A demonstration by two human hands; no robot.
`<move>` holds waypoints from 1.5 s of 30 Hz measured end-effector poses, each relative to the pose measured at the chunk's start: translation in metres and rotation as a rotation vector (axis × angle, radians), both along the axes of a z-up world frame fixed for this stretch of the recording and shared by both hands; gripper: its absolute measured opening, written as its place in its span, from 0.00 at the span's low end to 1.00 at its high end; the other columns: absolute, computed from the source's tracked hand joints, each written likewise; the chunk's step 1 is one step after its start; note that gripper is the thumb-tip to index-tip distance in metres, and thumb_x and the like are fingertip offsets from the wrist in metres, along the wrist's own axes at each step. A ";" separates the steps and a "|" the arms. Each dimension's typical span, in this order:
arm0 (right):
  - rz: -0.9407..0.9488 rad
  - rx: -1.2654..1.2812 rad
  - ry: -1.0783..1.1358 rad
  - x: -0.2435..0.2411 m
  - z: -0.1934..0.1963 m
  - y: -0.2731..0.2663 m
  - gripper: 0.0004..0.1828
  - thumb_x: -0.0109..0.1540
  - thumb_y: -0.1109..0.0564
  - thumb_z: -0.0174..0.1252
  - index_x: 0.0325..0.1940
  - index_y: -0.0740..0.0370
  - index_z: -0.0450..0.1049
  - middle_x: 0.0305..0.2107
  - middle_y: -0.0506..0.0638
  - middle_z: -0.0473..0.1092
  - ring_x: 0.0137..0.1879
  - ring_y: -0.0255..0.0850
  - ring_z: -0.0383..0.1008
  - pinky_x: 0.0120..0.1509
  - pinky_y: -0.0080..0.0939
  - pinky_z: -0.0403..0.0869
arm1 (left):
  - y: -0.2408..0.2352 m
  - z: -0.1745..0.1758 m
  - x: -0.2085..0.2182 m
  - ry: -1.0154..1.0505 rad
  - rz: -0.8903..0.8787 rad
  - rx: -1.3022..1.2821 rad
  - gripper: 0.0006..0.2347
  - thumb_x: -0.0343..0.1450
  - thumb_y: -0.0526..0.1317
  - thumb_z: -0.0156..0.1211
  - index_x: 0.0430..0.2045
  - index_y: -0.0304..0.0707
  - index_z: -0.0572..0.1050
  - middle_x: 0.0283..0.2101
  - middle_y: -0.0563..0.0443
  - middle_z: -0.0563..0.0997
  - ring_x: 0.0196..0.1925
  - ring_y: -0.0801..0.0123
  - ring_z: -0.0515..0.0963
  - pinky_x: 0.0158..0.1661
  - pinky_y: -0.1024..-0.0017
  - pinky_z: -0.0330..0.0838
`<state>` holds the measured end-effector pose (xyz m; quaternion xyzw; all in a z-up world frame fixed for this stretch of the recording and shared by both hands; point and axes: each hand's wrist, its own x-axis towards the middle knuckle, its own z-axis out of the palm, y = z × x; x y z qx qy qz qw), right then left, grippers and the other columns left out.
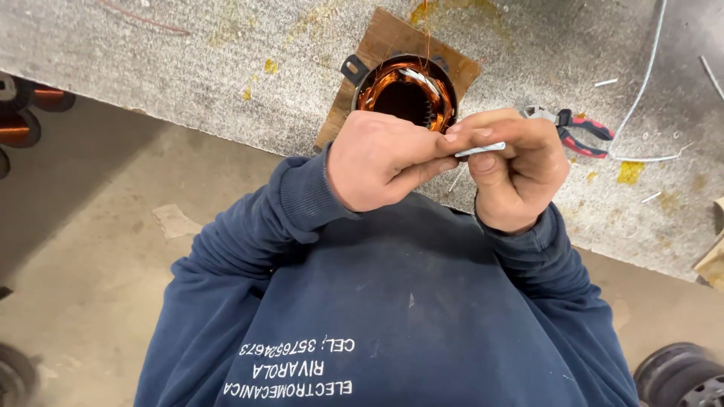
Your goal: Winding and securing copper wire coils into an electric motor stator.
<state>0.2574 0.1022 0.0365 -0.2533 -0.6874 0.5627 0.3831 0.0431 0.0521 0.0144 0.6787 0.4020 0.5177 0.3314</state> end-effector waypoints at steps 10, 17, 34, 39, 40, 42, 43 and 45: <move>0.032 0.358 -0.185 0.000 -0.002 0.008 0.17 0.66 0.72 0.63 0.58 0.69 0.69 0.47 0.63 0.73 0.56 0.45 0.80 0.56 0.38 0.82 | -0.008 -0.011 -0.010 0.064 -0.036 -0.007 0.11 0.72 0.40 0.66 0.45 0.38 0.77 0.39 0.47 0.81 0.40 0.53 0.82 0.38 0.62 0.75; 0.047 0.356 -0.268 -0.007 -0.007 0.013 0.13 0.62 0.71 0.69 0.49 0.67 0.75 0.44 0.57 0.77 0.55 0.46 0.79 0.58 0.39 0.77 | -0.013 -0.025 -0.022 0.085 -0.004 -0.014 0.09 0.73 0.37 0.66 0.46 0.38 0.76 0.46 0.50 0.82 0.47 0.56 0.82 0.46 0.63 0.77; 0.131 0.325 -0.586 -0.015 -0.021 0.009 0.12 0.59 0.69 0.70 0.45 0.66 0.78 0.40 0.53 0.78 0.49 0.45 0.78 0.56 0.41 0.76 | -0.022 -0.039 -0.042 0.137 0.134 0.052 0.07 0.72 0.36 0.66 0.42 0.40 0.80 0.43 0.52 0.82 0.45 0.57 0.81 0.45 0.63 0.75; 0.100 0.271 -0.560 -0.009 -0.031 0.005 0.11 0.61 0.71 0.67 0.46 0.68 0.78 0.41 0.55 0.78 0.48 0.44 0.79 0.56 0.39 0.76 | -0.020 -0.048 -0.038 0.161 0.144 0.062 0.05 0.73 0.38 0.65 0.40 0.43 0.80 0.38 0.52 0.81 0.41 0.58 0.80 0.41 0.63 0.73; 0.080 0.270 -0.551 -0.008 -0.032 0.004 0.11 0.62 0.71 0.67 0.47 0.68 0.78 0.41 0.55 0.78 0.48 0.44 0.79 0.55 0.38 0.76 | -0.019 -0.050 -0.038 0.164 0.141 0.067 0.04 0.73 0.38 0.65 0.39 0.44 0.80 0.37 0.52 0.80 0.40 0.58 0.80 0.41 0.63 0.73; 0.082 0.280 -0.570 -0.009 -0.032 0.004 0.11 0.62 0.71 0.67 0.47 0.67 0.78 0.41 0.55 0.77 0.48 0.44 0.79 0.55 0.38 0.77 | -0.020 -0.050 -0.039 0.157 0.143 0.067 0.05 0.73 0.38 0.65 0.40 0.43 0.80 0.37 0.52 0.80 0.41 0.58 0.80 0.41 0.63 0.73; 0.077 0.288 -0.588 -0.009 -0.032 0.003 0.11 0.62 0.71 0.68 0.47 0.67 0.78 0.42 0.56 0.77 0.47 0.45 0.80 0.55 0.38 0.77 | -0.021 -0.050 -0.040 0.152 0.138 0.068 0.05 0.72 0.38 0.64 0.40 0.43 0.80 0.37 0.52 0.80 0.41 0.58 0.80 0.41 0.63 0.73; 0.092 0.337 -0.601 -0.016 -0.030 0.004 0.11 0.61 0.71 0.68 0.46 0.67 0.78 0.42 0.56 0.77 0.47 0.46 0.80 0.55 0.39 0.77 | -0.020 -0.051 -0.041 0.146 0.125 0.073 0.05 0.73 0.38 0.64 0.40 0.43 0.80 0.38 0.53 0.81 0.41 0.59 0.80 0.42 0.63 0.73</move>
